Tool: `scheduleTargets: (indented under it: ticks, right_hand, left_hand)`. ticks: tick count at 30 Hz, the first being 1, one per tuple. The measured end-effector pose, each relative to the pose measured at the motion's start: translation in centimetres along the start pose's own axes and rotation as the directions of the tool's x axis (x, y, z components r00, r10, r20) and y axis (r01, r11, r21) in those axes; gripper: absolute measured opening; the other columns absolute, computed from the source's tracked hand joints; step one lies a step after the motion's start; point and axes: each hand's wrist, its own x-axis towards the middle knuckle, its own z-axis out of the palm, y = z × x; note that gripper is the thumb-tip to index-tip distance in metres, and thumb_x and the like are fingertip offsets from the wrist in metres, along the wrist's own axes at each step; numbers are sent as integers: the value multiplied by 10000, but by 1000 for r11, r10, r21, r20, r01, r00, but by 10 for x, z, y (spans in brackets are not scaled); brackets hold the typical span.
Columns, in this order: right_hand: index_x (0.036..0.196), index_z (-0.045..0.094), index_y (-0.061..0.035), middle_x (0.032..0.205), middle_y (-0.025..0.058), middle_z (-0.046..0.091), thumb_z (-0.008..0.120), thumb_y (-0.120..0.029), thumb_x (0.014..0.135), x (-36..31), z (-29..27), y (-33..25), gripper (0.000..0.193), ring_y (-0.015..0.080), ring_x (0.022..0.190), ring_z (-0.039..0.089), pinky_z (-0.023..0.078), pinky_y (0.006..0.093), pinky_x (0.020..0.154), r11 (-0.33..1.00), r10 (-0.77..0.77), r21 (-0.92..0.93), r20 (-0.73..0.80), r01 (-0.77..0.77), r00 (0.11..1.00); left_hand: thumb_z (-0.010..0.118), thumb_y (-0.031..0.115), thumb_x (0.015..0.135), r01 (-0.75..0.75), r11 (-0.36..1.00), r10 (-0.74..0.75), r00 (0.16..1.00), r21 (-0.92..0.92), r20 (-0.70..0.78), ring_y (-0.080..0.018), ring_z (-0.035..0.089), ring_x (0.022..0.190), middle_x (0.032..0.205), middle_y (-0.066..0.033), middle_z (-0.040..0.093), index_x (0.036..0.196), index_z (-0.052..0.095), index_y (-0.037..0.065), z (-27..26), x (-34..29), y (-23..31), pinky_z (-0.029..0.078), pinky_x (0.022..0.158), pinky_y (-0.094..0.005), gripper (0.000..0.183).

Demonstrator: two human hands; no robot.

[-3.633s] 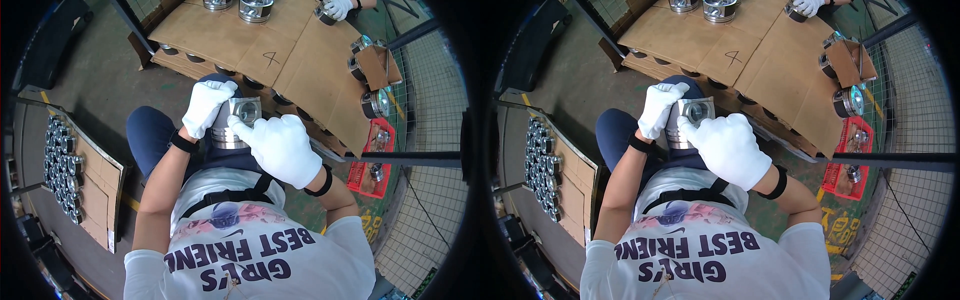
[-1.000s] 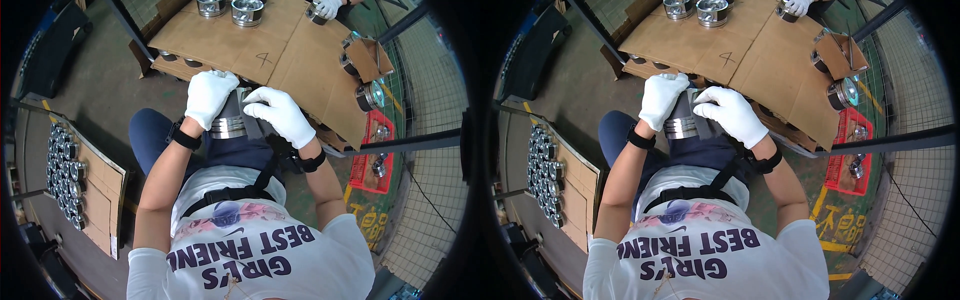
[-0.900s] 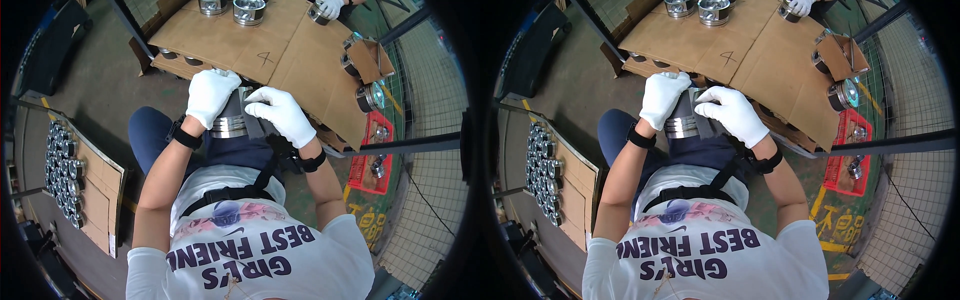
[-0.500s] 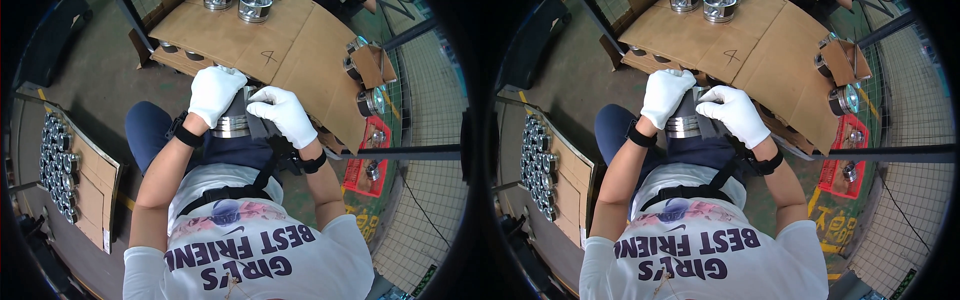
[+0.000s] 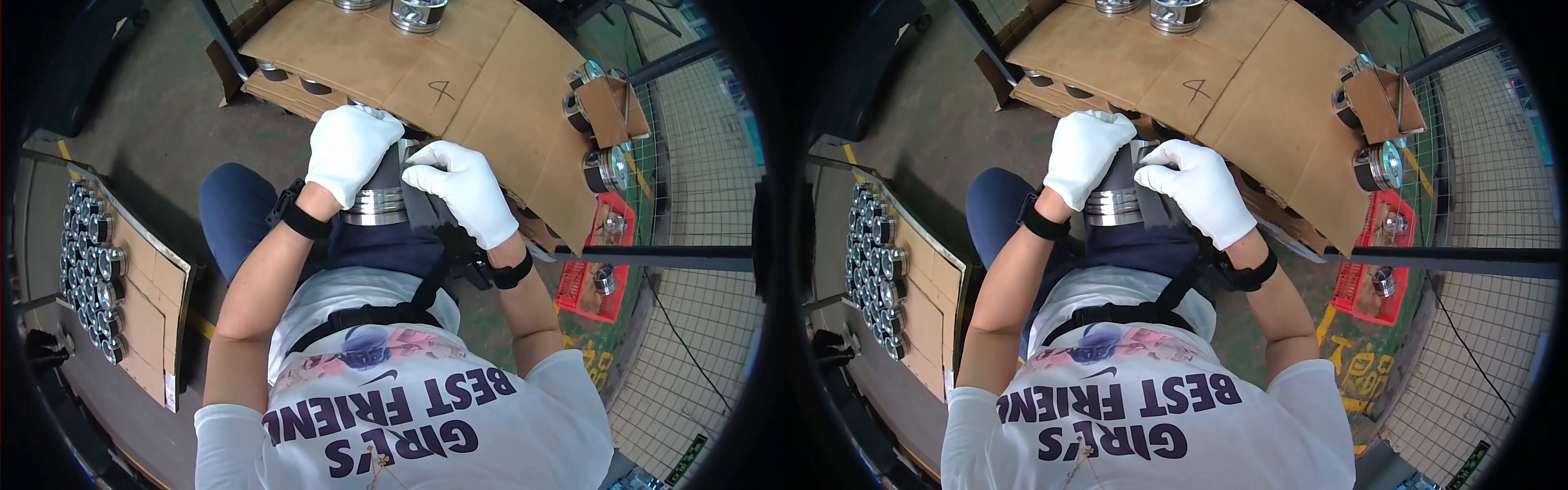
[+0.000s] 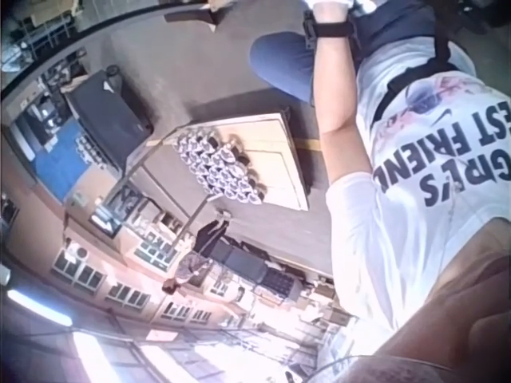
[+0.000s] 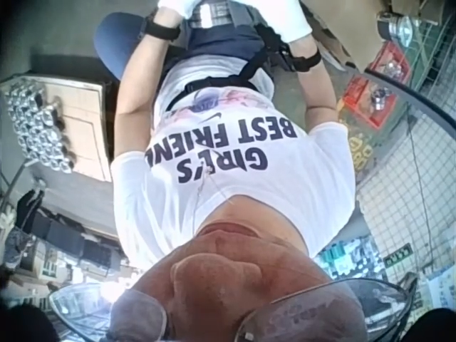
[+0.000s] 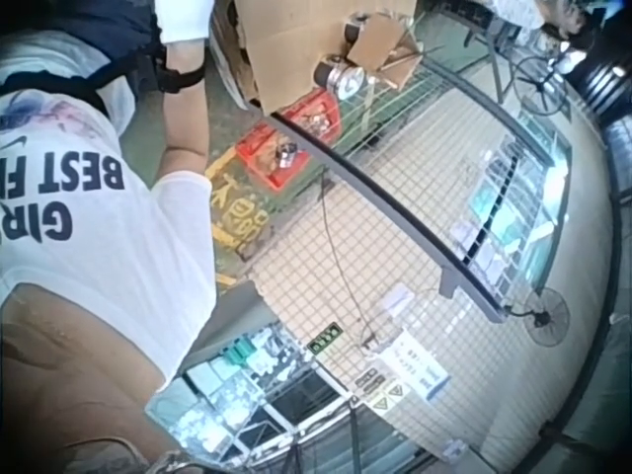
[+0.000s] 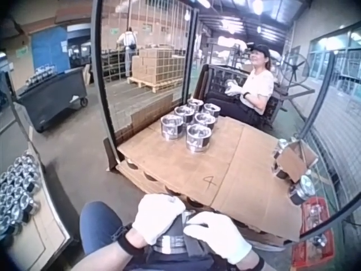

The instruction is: The recorder is inspecting and wiping engine pistons before placing them onto a tray.

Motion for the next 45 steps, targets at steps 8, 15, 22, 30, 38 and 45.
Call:
scheduleTargets:
  ticks: [8, 15, 22, 30, 38, 45]
  right_hand:
    - [969, 729, 42, 874, 34, 711, 761, -84, 859, 2, -2, -3, 170, 93, 813, 605, 496, 266, 775, 999, 22, -33, 6, -22, 1000]
    - [955, 723, 36, 881, 29, 705, 770, -74, 850, 4, 3, 4, 160, 93, 814, 608, 496, 262, 771, 999, 4, -48, -33, -6, 999]
    - [949, 724, 32, 870, 30, 709, 772, -85, 846, 6, 7, 0, 162, 91, 803, 610, 499, 262, 758, 1000, -18, 2, -61, 19, 998]
    - [929, 725, 32, 841, 47, 713, 772, -101, 833, 9, 7, 1, 170, 92, 769, 612, 503, 268, 726, 1000, -21, -17, -77, 19, 997]
    - [901, 728, 25, 773, 61, 716, 770, -117, 829, 7, 6, -2, 164, 97, 708, 615, 505, 275, 682, 986, -83, -150, -65, 73, 994]
    - [904, 728, 24, 791, 78, 727, 772, -121, 818, 6, 8, 0, 174, 108, 709, 631, 511, 286, 680, 983, -86, -166, -74, 73, 994]
  left_hand:
    - [609, 192, 925, 80, 996, -79, 996, -34, 46, -298, 682, 802, 821, -104, 700, 826, 700, 96, -1, 0, 6, 538, 706, -393, 166]
    - [618, 197, 900, 21, 999, -24, 996, 34, 83, -288, 678, 795, 826, -94, 701, 843, 711, 119, 1, -1, -2, 540, 701, -387, 134]
    - [638, 187, 871, -50, 995, 49, 999, 81, 17, -283, 678, 790, 839, -98, 704, 840, 713, 115, 0, -4, -2, 541, 699, -377, 109]
    - [640, 182, 868, 84, 996, -82, 994, -22, 79, -286, 672, 780, 822, -109, 702, 806, 713, 89, -1, -1, -2, 527, 695, -375, 133]
    - [643, 187, 871, 180, 967, -173, 983, -180, 56, -294, 663, 743, 760, -143, 688, 765, 689, 24, -6, 1, 8, 504, 676, -372, 200]
    - [662, 198, 846, 205, 946, -203, 979, -251, 35, -300, 660, 680, 738, -170, 687, 756, 704, 1, -4, 1, 4, 497, 636, -371, 221]
